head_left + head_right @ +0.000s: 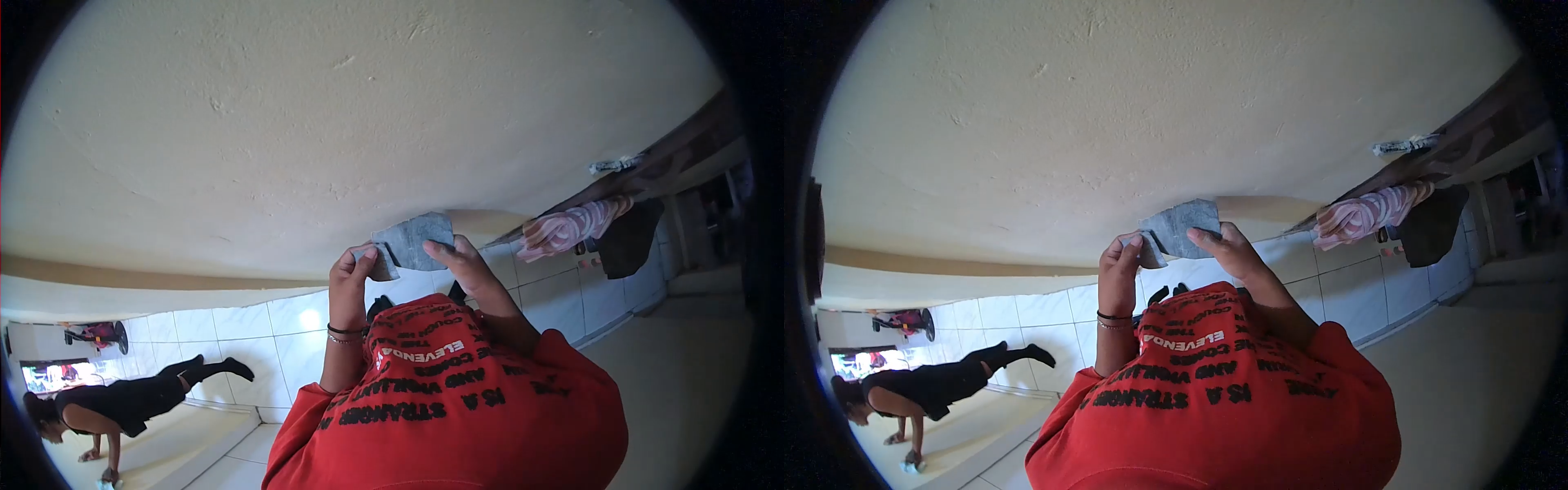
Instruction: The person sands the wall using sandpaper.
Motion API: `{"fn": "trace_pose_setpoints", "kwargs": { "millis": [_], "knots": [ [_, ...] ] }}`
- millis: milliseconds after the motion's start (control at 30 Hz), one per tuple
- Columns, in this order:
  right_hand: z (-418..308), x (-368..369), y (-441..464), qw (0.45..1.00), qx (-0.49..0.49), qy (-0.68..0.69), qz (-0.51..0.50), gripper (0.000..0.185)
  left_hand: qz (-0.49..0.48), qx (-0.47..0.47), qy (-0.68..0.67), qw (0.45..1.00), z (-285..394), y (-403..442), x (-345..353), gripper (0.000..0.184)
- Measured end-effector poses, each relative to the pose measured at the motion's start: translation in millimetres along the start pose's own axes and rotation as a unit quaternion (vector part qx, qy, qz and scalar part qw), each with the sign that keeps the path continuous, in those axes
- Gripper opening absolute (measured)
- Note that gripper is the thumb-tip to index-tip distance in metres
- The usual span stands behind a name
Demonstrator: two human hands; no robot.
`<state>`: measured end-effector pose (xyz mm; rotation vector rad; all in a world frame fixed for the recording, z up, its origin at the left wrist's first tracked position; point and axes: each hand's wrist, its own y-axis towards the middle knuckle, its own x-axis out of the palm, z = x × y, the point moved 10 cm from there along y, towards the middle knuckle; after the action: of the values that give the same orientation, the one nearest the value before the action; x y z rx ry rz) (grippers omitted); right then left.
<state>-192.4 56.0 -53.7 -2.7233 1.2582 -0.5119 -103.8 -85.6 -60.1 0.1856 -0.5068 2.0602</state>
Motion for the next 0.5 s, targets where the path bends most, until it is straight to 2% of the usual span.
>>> {"fn": "trace_pose_setpoints", "kwargs": {
  "millis": [67,167,333,433,500],
  "knots": [
    [-7.3,4.6,-4.4,1.000,0.002,0.014,0.000,0.030,-0.008,0.013,-0.021,1.000,4.3,-3.2,2.3,0.017],
    [4.0,1.5,-7.6,0.998,0.060,-0.002,-0.020,0.032,-0.015,0.027,-0.029,0.999,7.2,-4.2,12.1,0.015],
    [10.1,28.5,-5.9,0.981,0.042,0.082,-0.172,0.045,-0.013,0.017,-0.029,0.999,11.8,-2.9,21.0,0.014],
    [16.7,31.6,-6.9,0.979,0.084,0.112,-0.149,0.049,-0.018,0.029,-0.023,0.999,17.8,-3.7,24.7,0.014],
    [7.0,33.8,-8.4,0.976,0.078,0.128,-0.155,0.049,-0.005,0.032,-0.035,0.999,18.1,-2.6,21.1,0.014]
  ]
}}
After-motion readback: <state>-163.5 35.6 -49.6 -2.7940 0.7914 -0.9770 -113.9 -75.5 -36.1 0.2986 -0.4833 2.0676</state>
